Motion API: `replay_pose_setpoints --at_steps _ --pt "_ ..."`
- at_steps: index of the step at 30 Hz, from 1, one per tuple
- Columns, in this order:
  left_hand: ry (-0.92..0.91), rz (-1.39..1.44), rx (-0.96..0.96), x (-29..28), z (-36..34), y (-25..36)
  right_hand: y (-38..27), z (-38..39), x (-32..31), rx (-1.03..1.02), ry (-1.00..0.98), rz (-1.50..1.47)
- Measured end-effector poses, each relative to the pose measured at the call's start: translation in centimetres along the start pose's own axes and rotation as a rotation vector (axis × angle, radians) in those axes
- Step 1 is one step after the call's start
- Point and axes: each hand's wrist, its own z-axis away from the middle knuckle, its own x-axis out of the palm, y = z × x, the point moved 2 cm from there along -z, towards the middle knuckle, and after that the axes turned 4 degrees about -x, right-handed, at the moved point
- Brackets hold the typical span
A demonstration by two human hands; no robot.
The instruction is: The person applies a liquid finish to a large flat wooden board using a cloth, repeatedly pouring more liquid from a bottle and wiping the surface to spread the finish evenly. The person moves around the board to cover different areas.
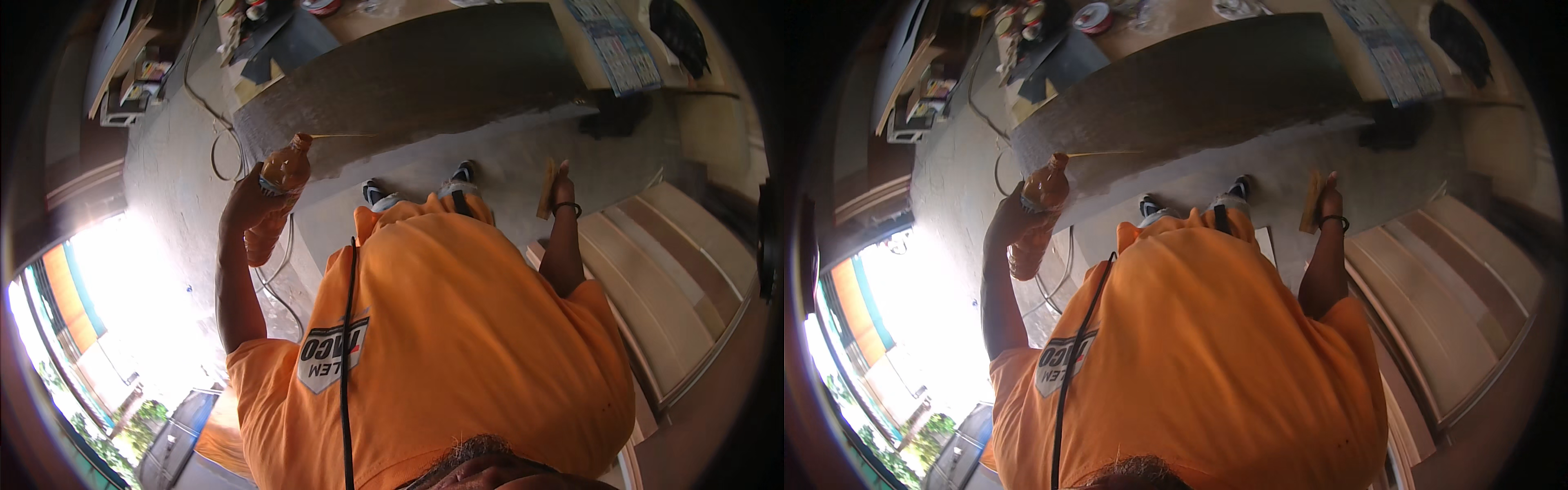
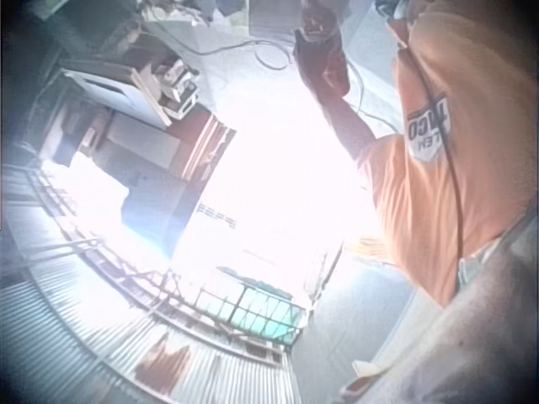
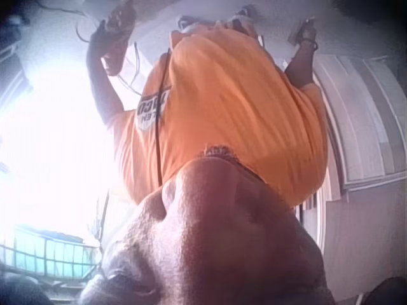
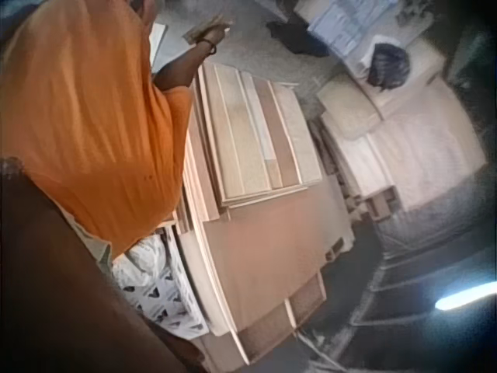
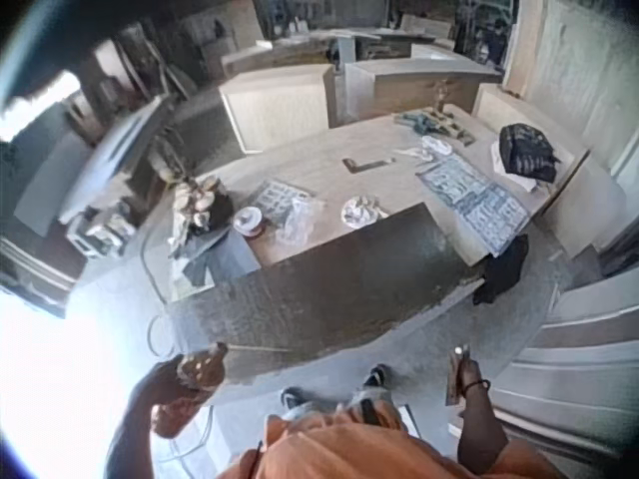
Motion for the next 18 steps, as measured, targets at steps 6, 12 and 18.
replay_pose_setpoints --at_steps 6,12,18 --pt "0.102 0.070 0.004 -1.2 2.1 -12.5 -6.1 2.8 9.5 -0.142 -0.012 -0.016" --pt "0.170 0.183 -0.008 -2.5 4.3 -17.3 -16.0 12.2 20.4 -0.198 -0.598 -0.511" --pt "0.207 0.211 0.042 -4.2 4.9 -18.3 -26.0 26.3 29.5 -0.729 -0.861 -0.536"
